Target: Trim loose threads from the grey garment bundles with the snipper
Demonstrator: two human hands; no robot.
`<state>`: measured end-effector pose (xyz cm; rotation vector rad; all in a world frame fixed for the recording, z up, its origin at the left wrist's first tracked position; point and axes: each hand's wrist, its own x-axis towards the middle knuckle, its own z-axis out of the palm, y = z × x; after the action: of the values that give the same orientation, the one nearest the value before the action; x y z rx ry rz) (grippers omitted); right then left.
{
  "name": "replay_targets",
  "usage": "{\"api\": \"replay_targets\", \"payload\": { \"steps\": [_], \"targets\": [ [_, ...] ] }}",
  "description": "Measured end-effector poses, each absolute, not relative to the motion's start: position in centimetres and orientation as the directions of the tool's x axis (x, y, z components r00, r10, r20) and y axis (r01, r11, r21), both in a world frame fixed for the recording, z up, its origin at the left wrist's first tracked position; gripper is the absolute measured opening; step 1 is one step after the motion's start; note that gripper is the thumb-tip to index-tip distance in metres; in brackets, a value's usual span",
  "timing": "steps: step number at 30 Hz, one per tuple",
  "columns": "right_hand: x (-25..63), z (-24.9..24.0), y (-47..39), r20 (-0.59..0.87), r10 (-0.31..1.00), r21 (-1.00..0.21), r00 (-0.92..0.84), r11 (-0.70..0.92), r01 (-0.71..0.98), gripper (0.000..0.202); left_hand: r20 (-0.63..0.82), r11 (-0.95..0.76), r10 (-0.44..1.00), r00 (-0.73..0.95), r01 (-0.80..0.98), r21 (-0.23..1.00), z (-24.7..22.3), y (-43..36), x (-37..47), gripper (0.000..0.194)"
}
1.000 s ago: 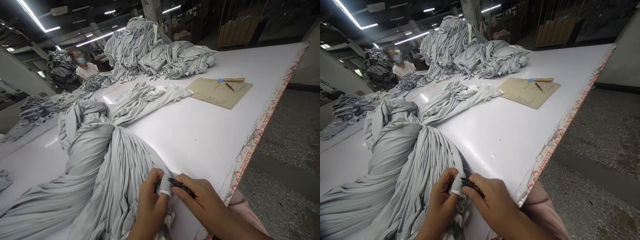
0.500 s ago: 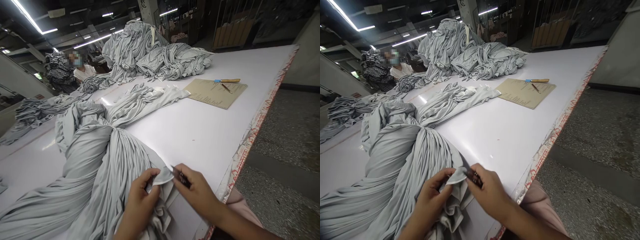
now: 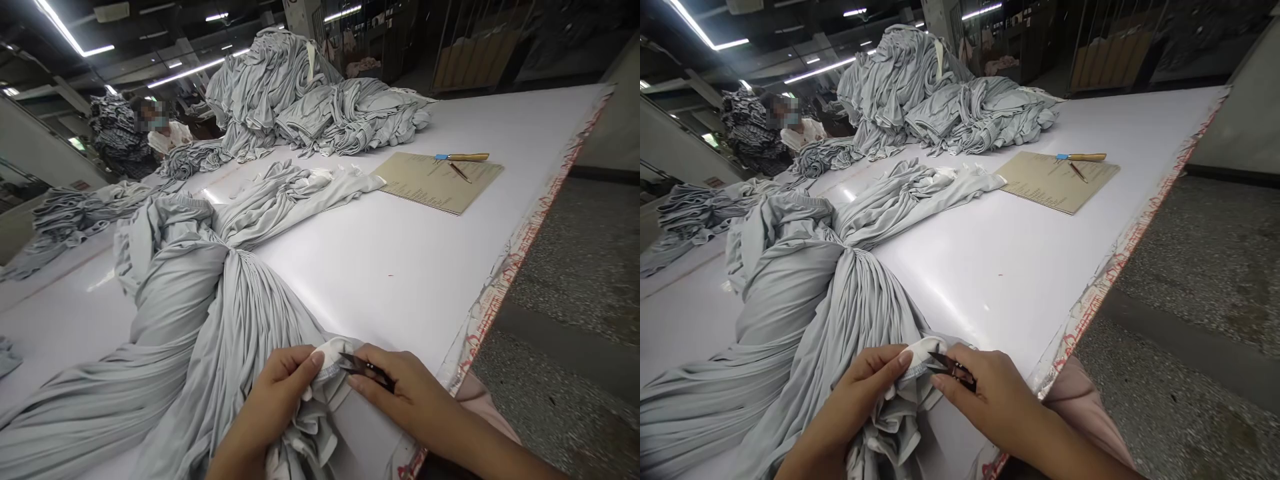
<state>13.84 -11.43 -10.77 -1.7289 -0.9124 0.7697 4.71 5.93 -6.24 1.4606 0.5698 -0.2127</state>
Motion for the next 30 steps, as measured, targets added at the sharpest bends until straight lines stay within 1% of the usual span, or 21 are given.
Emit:
{"api": "replay_targets", "payload": {
  "steps": [3, 6, 10, 14, 19, 27, 30],
  "targets": [
    [13.57, -10.32, -11.02, -0.024, 0.854, -0.906, 0.519, -0.238, 0.350, 0.019, -0.494, 0.141, 0.138, 0.859, 0.476, 0.868, -6.09, 6.15, 4.73, 0.044],
    [13.42, -10.20, -10.83, 0.020, 0.852, -0.883, 0.523, -0.230, 0.409, 0.021, -0.493, 0.146, 0.122, 0.861, 0.476, 0.867, -6.28, 6.33, 4.71, 0.042],
    [13.48, -10.28, -11.21, -0.013, 0.852, -0.916, 0.524, -0.221, 0.336, 0.024, -0.505, 0.146, 0.160, 0.848, 0.485, 0.862, -6.52, 6.52, 4.68, 0.037],
    [13.64, -10.58, -11.59, -0.056, 0.842, -0.938, 0.537, -0.229, 0.260, 0.027, -0.534, 0.241, 0.159, 0.830, 0.492, 0.837, -6.48, 6.73, 4.71, 0.030],
    [13.56, -10.82, -11.40, -0.068, 0.847, -0.932, 0.527, -0.242, 0.268, 0.027, -0.518, 0.294, 0.136, 0.845, 0.465, 0.835, -6.17, 6.75, 4.88, 0.030],
    [13.38, -10.77, -10.71, -0.010, 0.850, -0.927, 0.527, -0.205, 0.314, 0.023, -0.516, 0.338, 0.106, 0.850, 0.457, 0.823, -5.80, 6.73, 5.03, 0.026],
    [13.33, -11.03, -10.76, 0.007, 0.848, -0.928, 0.530, -0.191, 0.319, 0.026, -0.523, 0.333, 0.118, 0.844, 0.462, 0.822, -5.79, 6.53, 5.12, 0.026]
  ]
}}
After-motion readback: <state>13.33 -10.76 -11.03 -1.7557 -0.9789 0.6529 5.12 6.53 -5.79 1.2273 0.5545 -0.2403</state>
